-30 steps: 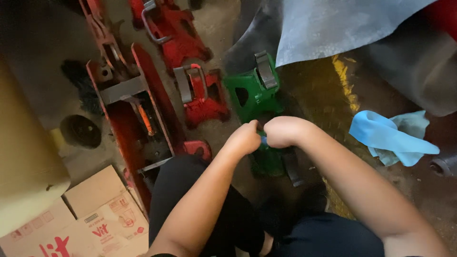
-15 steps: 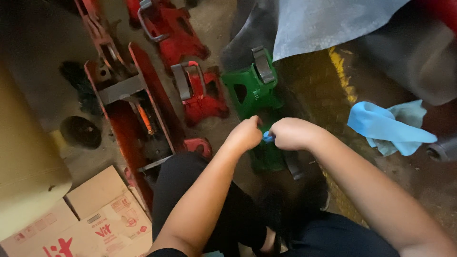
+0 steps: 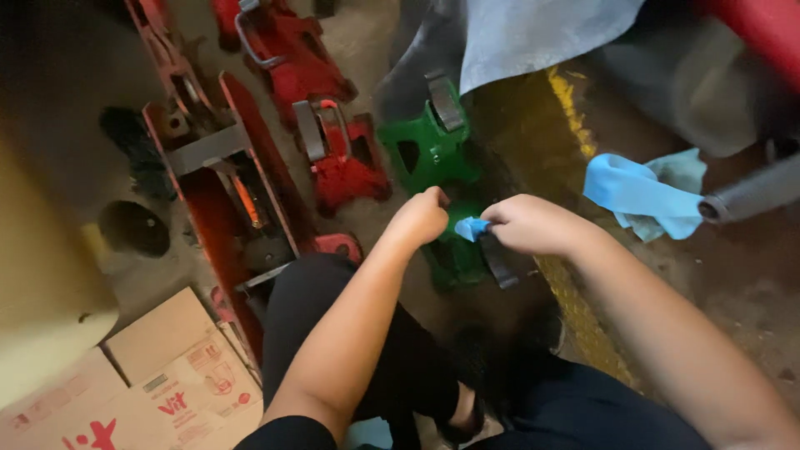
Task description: Cleaning automotive components with a cloth and organizing parts and boxes in a workshop.
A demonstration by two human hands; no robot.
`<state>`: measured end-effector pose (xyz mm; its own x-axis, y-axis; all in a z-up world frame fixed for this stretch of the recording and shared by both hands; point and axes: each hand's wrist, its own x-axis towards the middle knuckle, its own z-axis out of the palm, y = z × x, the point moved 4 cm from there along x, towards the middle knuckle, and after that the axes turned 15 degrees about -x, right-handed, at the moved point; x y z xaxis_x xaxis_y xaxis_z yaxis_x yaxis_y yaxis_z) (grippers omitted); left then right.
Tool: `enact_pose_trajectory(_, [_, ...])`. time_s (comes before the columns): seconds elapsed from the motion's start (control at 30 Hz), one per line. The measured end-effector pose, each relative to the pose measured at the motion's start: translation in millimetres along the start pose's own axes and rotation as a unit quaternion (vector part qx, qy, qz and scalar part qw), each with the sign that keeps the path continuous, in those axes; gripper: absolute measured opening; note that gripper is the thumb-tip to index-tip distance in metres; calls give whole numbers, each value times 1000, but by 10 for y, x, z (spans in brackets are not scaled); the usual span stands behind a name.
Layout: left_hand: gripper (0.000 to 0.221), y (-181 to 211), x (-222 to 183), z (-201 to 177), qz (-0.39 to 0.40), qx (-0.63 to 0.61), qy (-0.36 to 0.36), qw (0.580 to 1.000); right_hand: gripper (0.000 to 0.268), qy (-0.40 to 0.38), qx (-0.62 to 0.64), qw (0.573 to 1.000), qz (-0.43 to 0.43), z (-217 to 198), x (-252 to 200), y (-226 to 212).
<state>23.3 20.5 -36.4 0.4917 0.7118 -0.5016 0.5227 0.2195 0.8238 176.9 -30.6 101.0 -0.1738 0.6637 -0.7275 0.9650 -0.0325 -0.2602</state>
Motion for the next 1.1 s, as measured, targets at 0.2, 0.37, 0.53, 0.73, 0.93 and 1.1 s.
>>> enact_pose_trajectory(0.2, [30, 25, -6, 47, 43, -3, 49, 998, 32, 110, 86, 990, 19, -56, -509, 87])
enact_pose_trajectory(0.37, [28, 92, -94, 158, 47, 7, 33, 998, 46, 202, 36, 976, -67, 309, -762, 97])
enact_pose_trajectory(0.53, [27, 292, -228, 197, 33, 5, 19, 999, 52, 253, -23, 966, -44, 631, -898, 47])
enact_pose_trajectory(0.73, [28, 376, -375, 276, 32, -20, -3, 999, 58, 286, 60, 955, -56, 1060, -981, 115])
enact_pose_trajectory(0.93, [43, 442, -457, 305, -49, -19, 4, 999, 26, 246, 518, 816, 73, 2098, -567, 749])
enact_pose_trajectory(1.1, [40, 407, -474, 300, -1, -14, 37, 999, 19, 194, 653, 710, 179, 1967, -423, 812])
